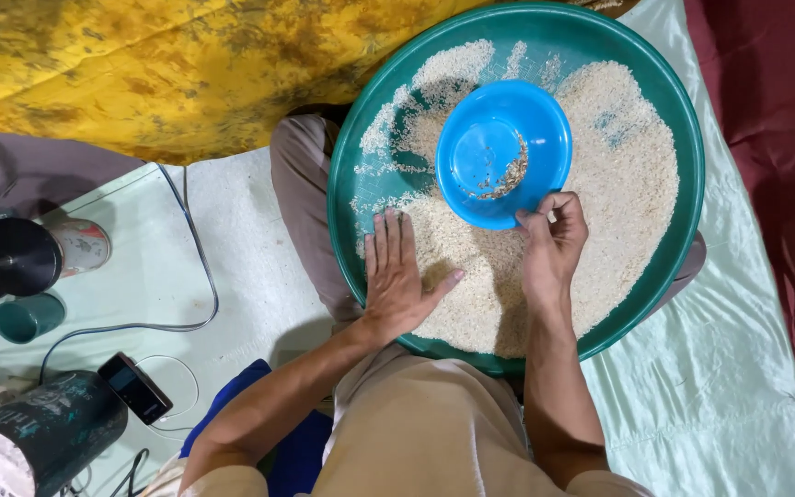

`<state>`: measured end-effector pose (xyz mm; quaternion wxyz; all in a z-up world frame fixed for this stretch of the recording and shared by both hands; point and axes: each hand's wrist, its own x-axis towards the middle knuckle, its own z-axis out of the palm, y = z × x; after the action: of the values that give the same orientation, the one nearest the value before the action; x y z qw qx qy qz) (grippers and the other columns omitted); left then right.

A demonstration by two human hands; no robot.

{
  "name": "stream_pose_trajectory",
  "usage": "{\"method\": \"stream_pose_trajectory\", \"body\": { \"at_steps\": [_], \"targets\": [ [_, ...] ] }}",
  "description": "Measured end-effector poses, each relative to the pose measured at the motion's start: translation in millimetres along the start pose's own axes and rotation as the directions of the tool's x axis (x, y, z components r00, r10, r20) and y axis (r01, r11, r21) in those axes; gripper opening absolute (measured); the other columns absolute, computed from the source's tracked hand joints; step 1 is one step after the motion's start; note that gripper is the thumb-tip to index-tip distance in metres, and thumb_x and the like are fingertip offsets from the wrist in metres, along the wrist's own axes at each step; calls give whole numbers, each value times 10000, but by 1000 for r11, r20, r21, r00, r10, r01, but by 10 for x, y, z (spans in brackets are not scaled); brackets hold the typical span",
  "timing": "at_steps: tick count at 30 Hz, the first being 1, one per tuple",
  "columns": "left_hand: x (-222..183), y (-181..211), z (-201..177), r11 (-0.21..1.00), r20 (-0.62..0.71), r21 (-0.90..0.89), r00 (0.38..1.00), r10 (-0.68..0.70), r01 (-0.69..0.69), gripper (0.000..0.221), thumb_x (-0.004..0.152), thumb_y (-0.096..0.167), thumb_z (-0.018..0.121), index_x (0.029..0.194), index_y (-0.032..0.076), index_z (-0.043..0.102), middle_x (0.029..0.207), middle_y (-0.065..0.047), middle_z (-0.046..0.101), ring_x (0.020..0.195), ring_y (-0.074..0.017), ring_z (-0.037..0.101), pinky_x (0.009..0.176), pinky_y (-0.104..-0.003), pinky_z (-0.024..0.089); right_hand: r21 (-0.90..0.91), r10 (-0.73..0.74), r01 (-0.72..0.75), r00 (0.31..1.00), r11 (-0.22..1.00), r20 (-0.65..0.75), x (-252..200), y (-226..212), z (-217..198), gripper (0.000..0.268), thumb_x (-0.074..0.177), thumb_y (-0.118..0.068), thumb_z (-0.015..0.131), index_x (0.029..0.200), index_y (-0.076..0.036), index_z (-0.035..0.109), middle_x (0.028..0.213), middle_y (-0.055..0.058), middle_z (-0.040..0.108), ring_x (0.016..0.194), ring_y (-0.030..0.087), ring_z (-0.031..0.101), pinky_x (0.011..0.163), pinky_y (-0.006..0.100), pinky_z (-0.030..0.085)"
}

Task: The person sorts through a tray of rice by hand, shifting the rice and picking out small impurities, then placing the impurities into a separate bowl.

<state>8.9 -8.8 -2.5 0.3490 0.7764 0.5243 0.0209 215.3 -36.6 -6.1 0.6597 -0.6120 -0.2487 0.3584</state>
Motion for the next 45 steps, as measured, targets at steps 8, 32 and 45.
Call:
{"method": "stream_pose_trajectory", "body": {
  "at_steps": [8,32,45],
  "targets": [
    [59,234,80,985,17,-173,1000,21,-18,1125,923,761,395,1592,-89,84,1666,-333,-8,1562,-437,-27,1238,-527,-59,15,-11,11,1000,1000,-19,-16,61,-80,260,902,51,598,928,-125,409,926,-12,381,853,90,521,710,276,595],
    [633,775,577,817,-212,-400,909,358,-415,299,860,361,581,1028,123,648,950,-179,720,999,-464,656,928,-629,436,-17,-54,54,998,998,-37,-138,-113,-232,271,895,83,606,912,-115,421,883,-10,355,716,72,512,631,248,517],
    [493,42,61,987,-245,-136,968,55,-90,918,1021,586,447,1610,-47,139,1679,-320,-16,1566,-455,-44,1251,-572,-43,4,6,-6,1000,1000,-14,-143,-127,-70,253,913,51,590,916,-123,407,915,-17,380,811,82,529,698,268,585]
  ]
}}
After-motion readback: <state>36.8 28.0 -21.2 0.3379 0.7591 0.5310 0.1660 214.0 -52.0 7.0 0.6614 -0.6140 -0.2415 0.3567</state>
